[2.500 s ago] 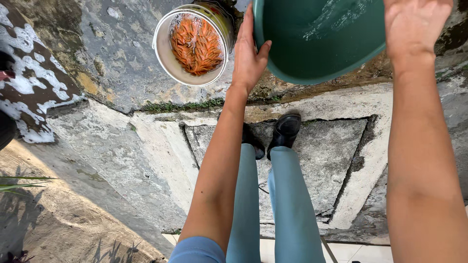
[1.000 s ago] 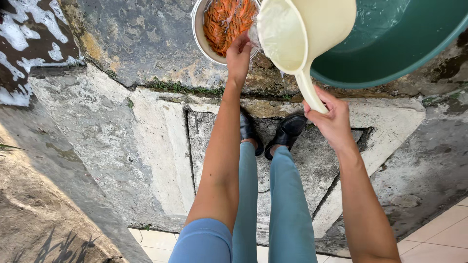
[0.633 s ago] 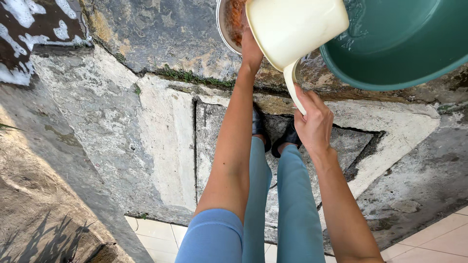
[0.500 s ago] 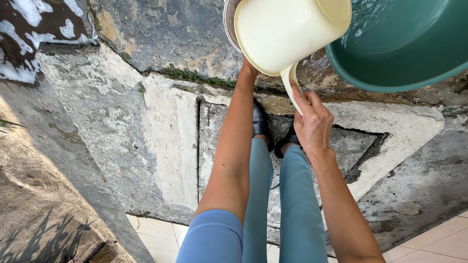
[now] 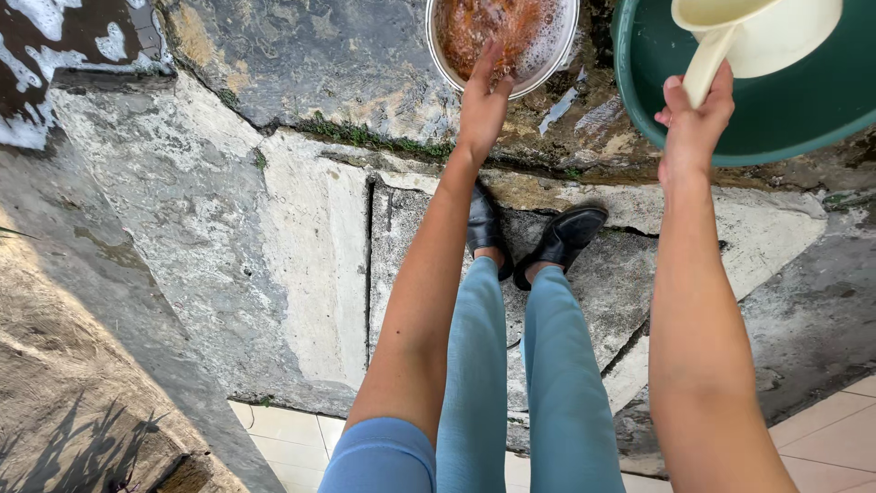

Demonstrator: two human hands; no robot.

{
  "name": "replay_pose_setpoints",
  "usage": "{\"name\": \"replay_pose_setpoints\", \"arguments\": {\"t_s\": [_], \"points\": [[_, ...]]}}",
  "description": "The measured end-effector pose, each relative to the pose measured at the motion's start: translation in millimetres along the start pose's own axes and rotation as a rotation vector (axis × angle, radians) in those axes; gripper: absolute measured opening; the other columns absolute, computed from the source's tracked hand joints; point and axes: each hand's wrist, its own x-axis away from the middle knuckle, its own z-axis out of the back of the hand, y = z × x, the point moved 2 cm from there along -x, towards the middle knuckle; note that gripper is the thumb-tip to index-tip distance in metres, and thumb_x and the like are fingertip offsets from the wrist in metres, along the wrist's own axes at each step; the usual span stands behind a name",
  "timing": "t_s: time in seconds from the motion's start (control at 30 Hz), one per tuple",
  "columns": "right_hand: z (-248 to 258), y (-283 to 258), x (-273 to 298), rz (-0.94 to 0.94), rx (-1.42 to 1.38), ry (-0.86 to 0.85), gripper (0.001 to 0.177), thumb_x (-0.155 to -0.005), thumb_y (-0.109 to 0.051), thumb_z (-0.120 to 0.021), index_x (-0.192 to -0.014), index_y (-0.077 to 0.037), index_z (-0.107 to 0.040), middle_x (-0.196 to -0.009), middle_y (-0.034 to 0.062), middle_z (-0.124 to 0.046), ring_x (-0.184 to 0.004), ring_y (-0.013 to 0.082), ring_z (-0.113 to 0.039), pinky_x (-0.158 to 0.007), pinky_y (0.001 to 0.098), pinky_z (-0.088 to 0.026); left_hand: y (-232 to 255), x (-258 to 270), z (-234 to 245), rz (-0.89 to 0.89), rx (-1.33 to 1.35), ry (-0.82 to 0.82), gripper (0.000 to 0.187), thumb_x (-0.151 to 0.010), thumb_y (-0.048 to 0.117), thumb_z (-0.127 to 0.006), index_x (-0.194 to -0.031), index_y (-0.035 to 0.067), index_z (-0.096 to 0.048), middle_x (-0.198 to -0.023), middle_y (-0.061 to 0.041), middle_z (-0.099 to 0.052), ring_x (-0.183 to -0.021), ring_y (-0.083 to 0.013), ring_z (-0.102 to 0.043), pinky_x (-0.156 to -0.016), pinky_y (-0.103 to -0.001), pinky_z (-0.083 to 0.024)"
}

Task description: The person washes a mat by pouring water from a pitcher into a container, scrubbing and rinsing the mat, wringing it out by hand, and hanging it over a metal railing.

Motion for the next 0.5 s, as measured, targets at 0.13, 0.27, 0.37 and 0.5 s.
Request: {"name": "replay_pose_setpoints", "arguments": {"t_s": [0.13, 0.27, 0.37, 0.5], "points": [[-0.3, 14.1, -32.0, -0.044, 0.253, -0.032, 0.070, -0.108, -0.017, -0.073, -0.160, -0.012, -0.025, -0.134, 0.0081, -0.050, -0.108, 0.0151, -0.057, -0.085, 0.0311, -0.051, -5.3, 5.7, 2.2, 0.017, -0.125, -0.031, 0.061, -0.099, 0.007, -0.053, -0.158, 0.014, -0.037, -0.171, -0.004, -0.022, -0.157, -0.0292, -0.025, -0.127, -0.044, -0.021], [-42.1, -22.2, -9.0, 0.563, 0.952, 0.070, 0.090, -0.094, -0.011, -0.090, -0.165, -0.005, -0.034, -0.157, 0.0214, -0.033, -0.136, 0.0371, -0.044, -0.110, 0.0551, -0.040, -5.9, 10.7, 19.8, -0.041, -0.230, 0.008, 0.063, -0.095, 0.000, -0.050, -0.156, 0.012, -0.042, -0.170, -0.007, -0.028, -0.153, -0.0306, -0.035, -0.128, -0.040, -0.029], [-100.4, -30.2, 0.3, 0.779, 1.061, -0.149, 0.055, -0.107, 0.001, -0.080, -0.149, -0.027, -0.059, -0.161, 0.0094, -0.038, -0.153, 0.0319, -0.044, -0.133, 0.0472, -0.039, -1.4, 13.4, 32.1, -0.084, -0.338, 0.048, 0.059, -0.096, -0.001, -0.049, -0.154, 0.010, -0.047, -0.167, -0.009, -0.034, -0.152, -0.0317, -0.040, -0.127, -0.039, -0.033], [-181.5, -13.6, -2.1, 0.652, 1.182, -0.575, 0.055, -0.103, 0.006, -0.068, -0.147, -0.027, -0.061, -0.171, 0.0102, -0.033, -0.158, 0.0350, -0.034, -0.132, 0.0456, -0.026, 2.4, 13.4, 46.2, -0.153, -0.391, 0.106, 0.058, -0.097, -0.003, -0.050, -0.154, 0.006, -0.047, -0.165, -0.011, -0.037, -0.151, -0.0332, -0.041, -0.127, -0.041, -0.035]]}}
